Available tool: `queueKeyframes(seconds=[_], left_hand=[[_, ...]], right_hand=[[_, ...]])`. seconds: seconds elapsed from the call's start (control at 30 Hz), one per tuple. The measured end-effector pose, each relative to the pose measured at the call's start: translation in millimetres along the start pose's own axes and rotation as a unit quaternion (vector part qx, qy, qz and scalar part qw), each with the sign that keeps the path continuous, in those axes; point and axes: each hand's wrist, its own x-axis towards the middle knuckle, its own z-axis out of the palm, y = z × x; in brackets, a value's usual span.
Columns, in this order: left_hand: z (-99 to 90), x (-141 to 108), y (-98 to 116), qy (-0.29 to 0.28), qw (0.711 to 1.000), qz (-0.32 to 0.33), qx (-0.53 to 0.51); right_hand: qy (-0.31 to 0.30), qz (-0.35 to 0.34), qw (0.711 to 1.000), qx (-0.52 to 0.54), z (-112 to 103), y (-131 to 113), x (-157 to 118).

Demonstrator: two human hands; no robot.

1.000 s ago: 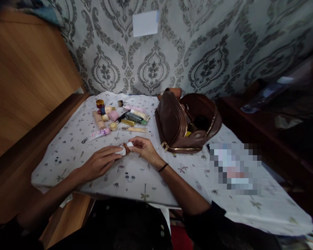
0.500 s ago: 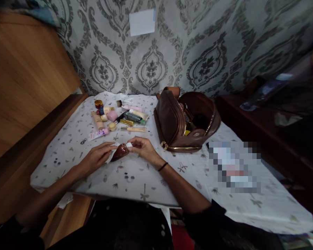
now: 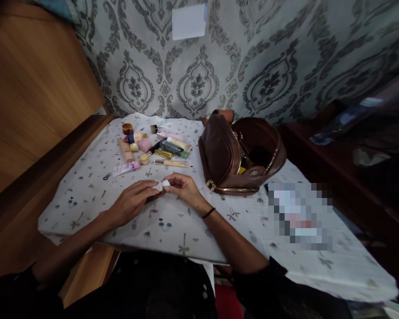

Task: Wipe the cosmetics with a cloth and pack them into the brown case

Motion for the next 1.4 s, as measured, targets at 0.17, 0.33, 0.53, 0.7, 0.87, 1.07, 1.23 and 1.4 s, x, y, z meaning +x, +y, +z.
queueKeyframes(seconds=[0.17, 0.33, 0.53, 0.7, 0.87, 1.07, 1.23, 1.4], left_hand=[[-0.9, -8, -5, -0.025, 0.999, 0.027, -0.001], [-16.0, -38, -13, -0.013, 0.999, 0.014, -0.027], [-21.7, -57, -10, 0.000, 0.988, -0.133, -0.081], [-18.7, -47, -9, 0.012, 0.975, -0.177, -0.133], [-14.9, -24, -7, -0.001, 0.975, -0.147, -0.165], [-6.8, 0, -4, -0.007, 0.974, -0.138, -0.180], [-11.6, -6, -7, -0.030, 0.972, -0.143, -0.183], [-24.0, -24, -7, -0.049, 0.974, -0.140, -0.172]], right_hand=[[0.002, 0.009, 1.000, 0.000, -1, 0, 0], [0.012, 0.012, 1.000, -0.018, 1, -2, 0], [0.009, 0.007, 0.999, -0.032, 1, -7, -2], [-0.009, 0.002, 1.000, -0.019, 1, -12, -3], [-0.031, -0.008, 0.999, -0.010, 0, -16, -5], [-0.036, 0.001, 0.999, 0.007, 0, -17, -6], [-0.028, 0.009, 1.000, 0.002, 1, -18, -6], [-0.019, 0.028, 0.999, 0.009, 1, -15, -4]])
